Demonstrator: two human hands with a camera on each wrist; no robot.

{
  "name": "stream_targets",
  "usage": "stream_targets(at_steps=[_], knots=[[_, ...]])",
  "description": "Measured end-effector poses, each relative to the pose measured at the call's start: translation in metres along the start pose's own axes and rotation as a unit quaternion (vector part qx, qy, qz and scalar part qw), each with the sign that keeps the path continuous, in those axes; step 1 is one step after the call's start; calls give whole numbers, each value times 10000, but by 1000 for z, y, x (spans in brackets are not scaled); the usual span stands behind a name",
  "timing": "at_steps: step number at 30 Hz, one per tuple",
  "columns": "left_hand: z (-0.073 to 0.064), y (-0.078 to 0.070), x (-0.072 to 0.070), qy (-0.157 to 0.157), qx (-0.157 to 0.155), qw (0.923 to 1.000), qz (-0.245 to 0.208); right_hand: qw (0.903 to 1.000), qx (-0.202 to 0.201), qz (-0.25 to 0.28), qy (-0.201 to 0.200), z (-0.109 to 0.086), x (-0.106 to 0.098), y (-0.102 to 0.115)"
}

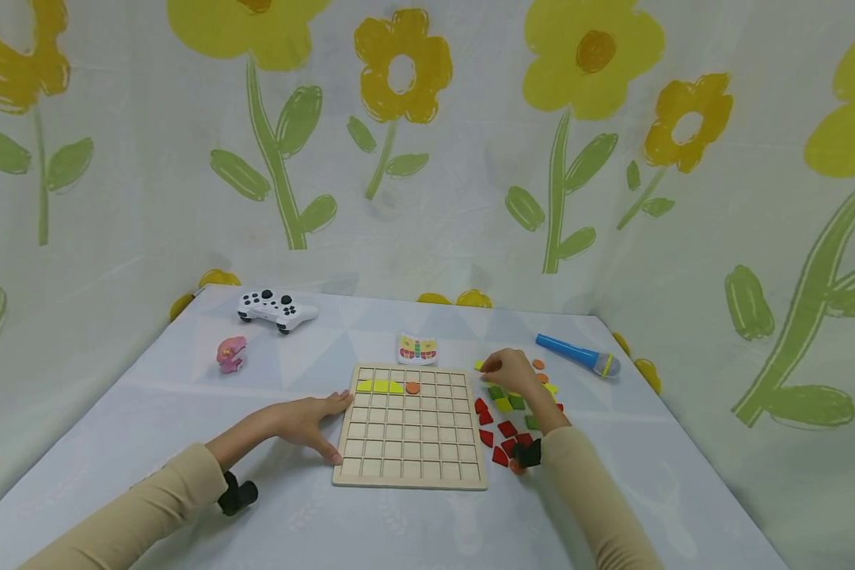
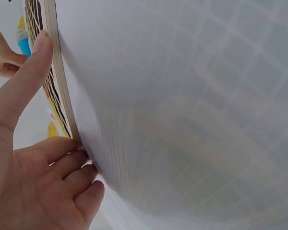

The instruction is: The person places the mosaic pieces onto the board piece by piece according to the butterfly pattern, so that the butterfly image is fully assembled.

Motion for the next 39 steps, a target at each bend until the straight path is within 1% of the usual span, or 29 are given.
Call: stream_targets(at_steps=[2,7,14,19,22,28,34,39], knots=[[1,1,0,-1,-45,10000,0,9999,133,-14,11,0,-1,-5],[4,5,0,-10,-187,9998,7,9996,291,22,-39,-1,-2,-14],[5,5,1,2,-162,9999,49,9983,562,152,88,0,1,-21],[4,4,0,24,-152,9999,9,9977,624,225,140,1,1,-21],[4,5,0,14,-189,9998,1,9980,563,248,133,1,2,-20],[4,6,0,-17,-206,9998,19,9992,277,303,34,1,2,-18],[4,6,0,-43,-199,9998,36,9987,143,483,-4,2,1,-19],[4,7,0,-44,-208,9998,53,9982,-118,579,41,3,0,-12]])
Point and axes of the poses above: each hand's wrist, its own z-axis towards the middle knuckle, its own x-axis out of the palm, y = z × x, the point moved 9 cm from there along z, towards the middle knuckle, and after that the axes turned 15 degrees about y, right-handed, at the moved point
